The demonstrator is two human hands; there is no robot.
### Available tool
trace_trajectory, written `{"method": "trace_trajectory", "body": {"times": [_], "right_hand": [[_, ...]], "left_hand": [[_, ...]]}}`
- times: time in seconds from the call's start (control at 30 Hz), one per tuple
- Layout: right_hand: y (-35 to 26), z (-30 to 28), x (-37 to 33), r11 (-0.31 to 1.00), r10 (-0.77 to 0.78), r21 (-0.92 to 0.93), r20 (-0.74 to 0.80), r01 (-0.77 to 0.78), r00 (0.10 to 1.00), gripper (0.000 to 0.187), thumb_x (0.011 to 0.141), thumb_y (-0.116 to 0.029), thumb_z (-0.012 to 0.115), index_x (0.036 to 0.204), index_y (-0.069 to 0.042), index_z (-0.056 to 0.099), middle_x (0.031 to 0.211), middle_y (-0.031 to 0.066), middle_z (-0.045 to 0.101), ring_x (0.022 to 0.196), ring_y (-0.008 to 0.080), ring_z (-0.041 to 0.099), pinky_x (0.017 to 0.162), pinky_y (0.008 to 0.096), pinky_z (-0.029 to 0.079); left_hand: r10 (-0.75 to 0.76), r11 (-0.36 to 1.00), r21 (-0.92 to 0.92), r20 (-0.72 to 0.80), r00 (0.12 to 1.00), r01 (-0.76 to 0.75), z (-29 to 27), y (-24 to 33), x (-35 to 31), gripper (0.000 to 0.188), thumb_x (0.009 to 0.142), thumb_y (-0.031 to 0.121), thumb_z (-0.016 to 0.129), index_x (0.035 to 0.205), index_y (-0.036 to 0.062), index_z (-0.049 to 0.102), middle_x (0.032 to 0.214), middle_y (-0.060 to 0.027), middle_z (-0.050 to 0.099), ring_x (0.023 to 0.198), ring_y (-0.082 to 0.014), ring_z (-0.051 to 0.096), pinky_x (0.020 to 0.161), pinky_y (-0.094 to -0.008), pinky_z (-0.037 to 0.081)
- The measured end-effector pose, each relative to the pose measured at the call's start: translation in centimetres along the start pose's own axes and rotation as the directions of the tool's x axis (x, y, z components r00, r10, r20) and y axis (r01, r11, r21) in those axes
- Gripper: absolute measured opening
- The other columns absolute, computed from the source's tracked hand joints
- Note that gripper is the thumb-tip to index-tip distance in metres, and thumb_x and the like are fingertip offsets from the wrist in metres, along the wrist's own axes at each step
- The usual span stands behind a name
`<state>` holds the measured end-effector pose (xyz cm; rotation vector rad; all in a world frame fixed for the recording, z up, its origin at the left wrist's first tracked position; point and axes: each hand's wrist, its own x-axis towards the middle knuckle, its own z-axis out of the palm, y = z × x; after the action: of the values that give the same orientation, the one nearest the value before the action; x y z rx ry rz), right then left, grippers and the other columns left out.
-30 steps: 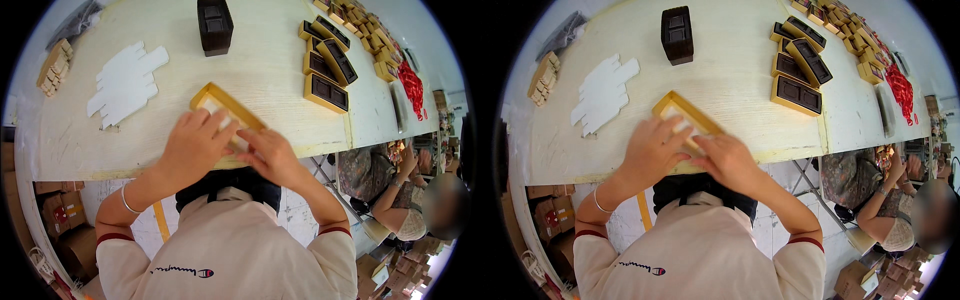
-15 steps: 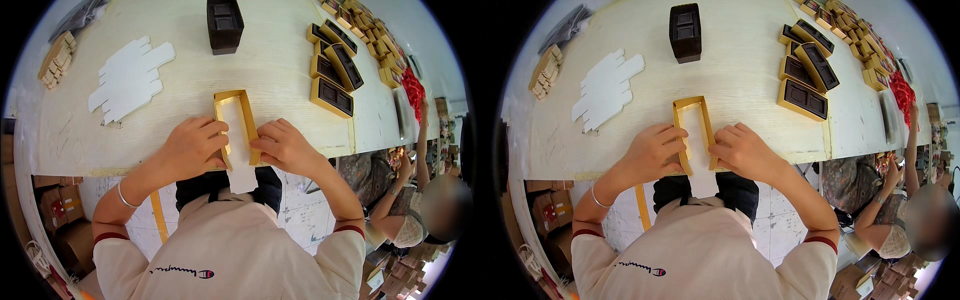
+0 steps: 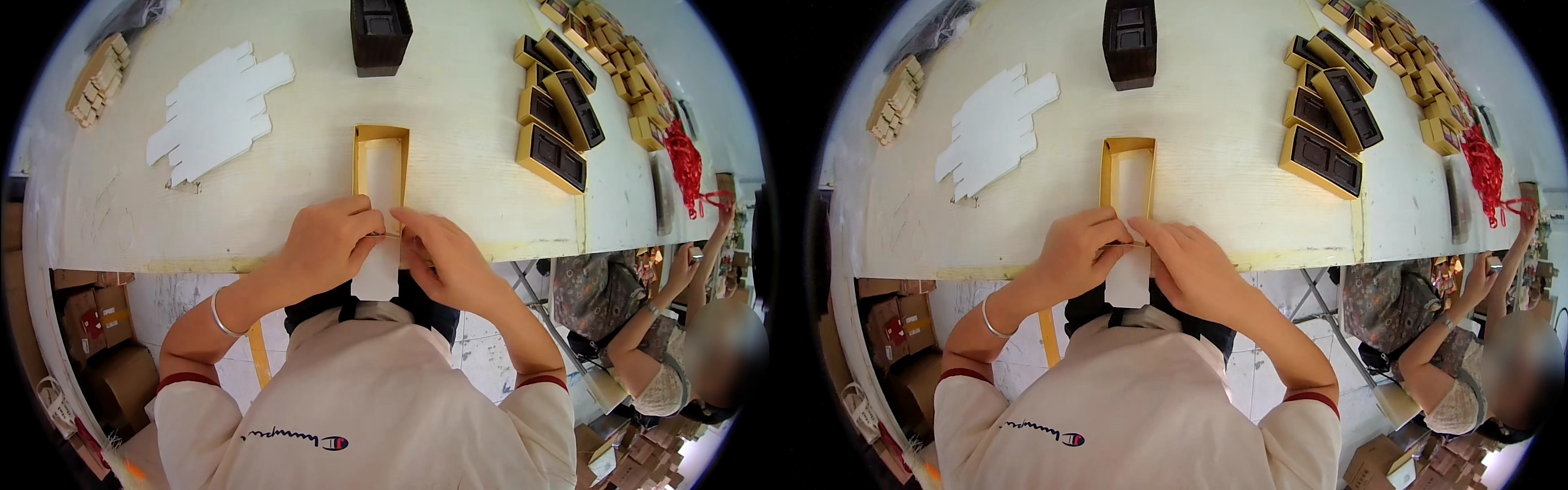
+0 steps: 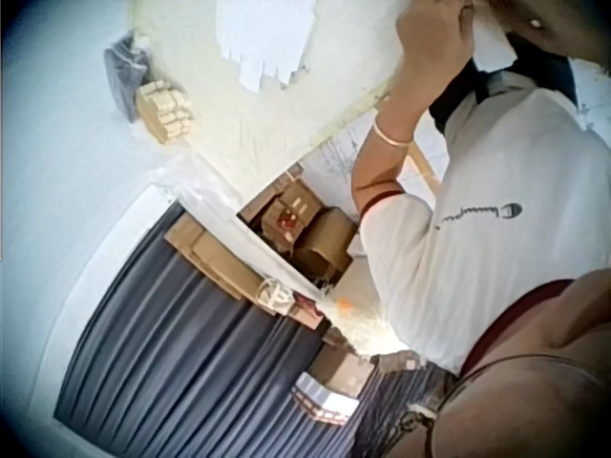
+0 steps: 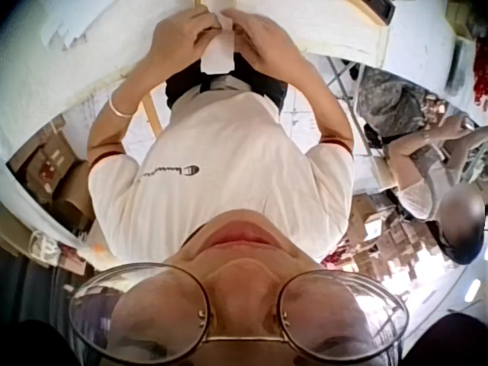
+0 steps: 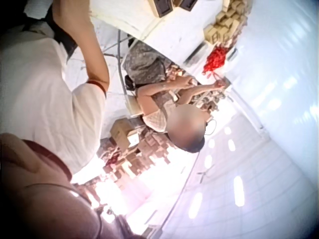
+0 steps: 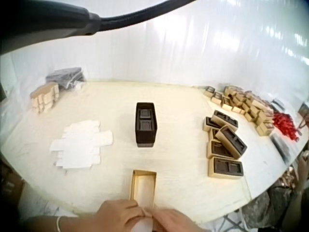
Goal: The person folds flat white cardboard pieces into small rectangular boxes, inserts a black plastic tray into each, and places the finished units on the table. The process repeats continuously with multiple identical items.
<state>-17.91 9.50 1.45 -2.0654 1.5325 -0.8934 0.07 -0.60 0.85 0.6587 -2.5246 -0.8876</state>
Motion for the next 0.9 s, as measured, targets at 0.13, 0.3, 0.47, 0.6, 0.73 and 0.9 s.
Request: {"method": "trace_trajectory", "body": {"times": [0.13, 0.3, 0.47, 0.6, 0.73, 0.9], "right_hand": [[0.1, -0.3, -1.2, 0.929, -0.233, -0.294, 0.014, 0.227, 0.972, 0.052, 0.070, -0.001, 0.065, 0.121, -0.004, 0.056, 0.109, 0.0141, 0.057, 0.092, 0.0293, 0.055, 0.078, 0.0373, 0.045], [0.9, 1.3, -0.7, 0.945, -0.282, -0.207, -0.126, 0.253, 0.951, 0.031, 0.070, -0.001, 0.067, 0.101, -0.004, 0.062, 0.100, 0.0123, 0.058, 0.087, 0.0283, 0.056, 0.075, 0.0371, 0.045], [0.8, 2.0, 0.8, 0.869, 0.199, 0.492, -0.255, -0.049, 0.946, 0.030, 0.079, 0.006, 0.066, 0.104, -0.005, 0.053, 0.078, 0.0059, 0.055, 0.069, 0.0196, 0.053, 0.062, 0.0301, 0.044], [0.2, 2.3, 1.2, 0.822, 0.289, 0.559, -0.243, -0.110, 0.926, 0.037, 0.083, 0.009, 0.062, 0.114, -0.006, 0.048, 0.089, 0.0100, 0.053, 0.064, 0.0160, 0.050, 0.059, 0.0257, 0.043], [0.4, 3.0, 0.8, 0.995, -0.020, -0.102, -0.319, -0.013, 0.948, 0.029, 0.076, 0.005, 0.066, 0.102, -0.003, 0.057, 0.101, 0.0134, 0.053, 0.066, 0.0196, 0.052, 0.060, 0.0284, 0.043], [0.4, 2.2, 1.2, 0.845, -0.219, -0.525, -0.162, 0.104, 0.962, 0.021, 0.071, -0.008, 0.066, 0.091, -0.002, 0.061, 0.095, 0.0108, 0.054, 0.071, 0.0231, 0.054, 0.063, 0.0306, 0.041]], "left_hand": [[-0.084, 0.985, -0.142, 0.080, 0.993, 0.095, -0.6, 0.1, 0.4, 0.008, 0.075, 0.005, 0.070, 0.078, 0.0042, 0.062, 0.074, -0.0079, 0.057, 0.063, -0.0248, 0.057, 0.055, -0.0332, 0.044], [-0.123, 0.963, -0.206, 0.240, 0.963, 0.174, -1.6, 0.0, 0.9, 0.011, 0.081, 0.010, 0.067, 0.083, 0.0019, 0.061, 0.079, -0.0120, 0.059, 0.070, -0.0274, 0.059, 0.061, -0.0340, 0.046], [-0.122, 0.783, -0.553, 0.312, 0.942, 0.284, -2.0, -0.9, 0.8, 0.026, 0.090, 0.010, 0.061, 0.112, 0.0042, 0.050, 0.108, -0.0104, 0.055, 0.085, -0.0184, 0.055, 0.070, -0.0309, 0.047], [-0.154, 0.855, -0.471, 0.168, 0.974, 0.217, -0.5, -0.9, 0.1, 0.035, 0.092, 0.003, 0.055, 0.124, 0.0057, 0.041, 0.127, -0.0113, 0.046, 0.098, -0.0145, 0.052, 0.072, -0.0297, 0.049], [-0.107, 0.912, -0.404, -0.062, 0.992, 0.073, 0.4, -0.4, 0.1, 0.027, 0.089, -0.001, 0.058, 0.114, 0.0035, 0.049, 0.124, -0.0126, 0.047, 0.087, -0.0185, 0.057, 0.068, -0.0289, 0.049], [0.037, 0.997, 0.077, -0.185, 0.982, -0.023, 1.6, 0.2, -1.0, 0.015, 0.079, -0.002, 0.066, 0.091, 0.0007, 0.059, 0.103, -0.0116, 0.054, 0.071, -0.0277, 0.059, 0.063, -0.0325, 0.048]]}}
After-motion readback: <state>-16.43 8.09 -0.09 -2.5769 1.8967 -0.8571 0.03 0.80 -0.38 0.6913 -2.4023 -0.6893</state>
